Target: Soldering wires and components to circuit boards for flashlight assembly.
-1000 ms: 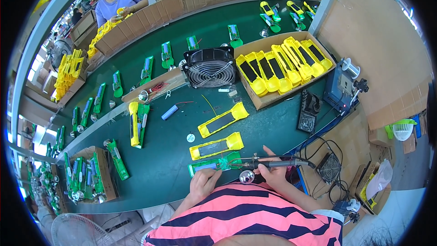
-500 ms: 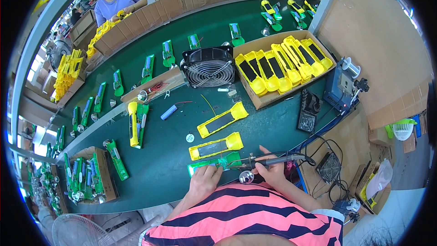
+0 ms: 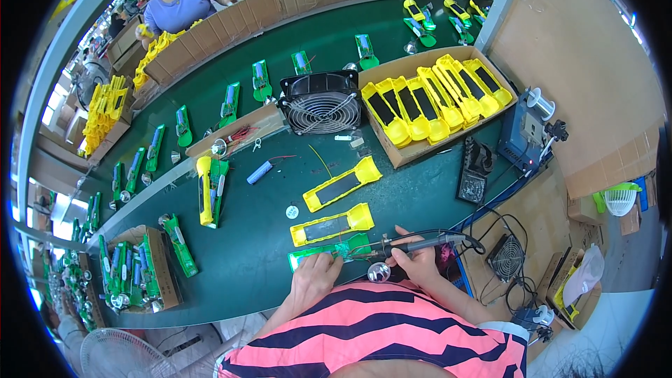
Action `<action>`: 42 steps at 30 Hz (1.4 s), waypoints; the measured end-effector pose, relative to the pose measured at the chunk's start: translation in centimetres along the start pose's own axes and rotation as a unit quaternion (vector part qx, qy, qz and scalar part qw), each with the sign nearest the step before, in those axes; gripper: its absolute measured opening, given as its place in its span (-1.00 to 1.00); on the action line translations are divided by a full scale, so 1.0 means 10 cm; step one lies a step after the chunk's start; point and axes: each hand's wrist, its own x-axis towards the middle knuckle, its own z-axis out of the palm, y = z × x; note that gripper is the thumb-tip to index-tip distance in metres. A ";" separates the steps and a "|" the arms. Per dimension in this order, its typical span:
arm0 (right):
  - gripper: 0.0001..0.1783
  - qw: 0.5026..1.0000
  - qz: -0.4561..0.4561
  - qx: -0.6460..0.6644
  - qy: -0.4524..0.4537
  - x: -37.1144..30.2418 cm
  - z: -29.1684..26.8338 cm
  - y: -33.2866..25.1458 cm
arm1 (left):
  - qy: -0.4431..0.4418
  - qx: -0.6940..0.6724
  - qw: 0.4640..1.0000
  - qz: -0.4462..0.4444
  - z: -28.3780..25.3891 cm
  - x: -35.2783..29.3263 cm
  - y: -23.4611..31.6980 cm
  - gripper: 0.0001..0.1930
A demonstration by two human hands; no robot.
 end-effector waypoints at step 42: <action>-0.47 0.827 -0.353 -0.431 -0.076 0.51 -0.90 -0.08 | 0.032 -0.223 0.971 -0.075 -0.65 0.78 -0.80 -0.45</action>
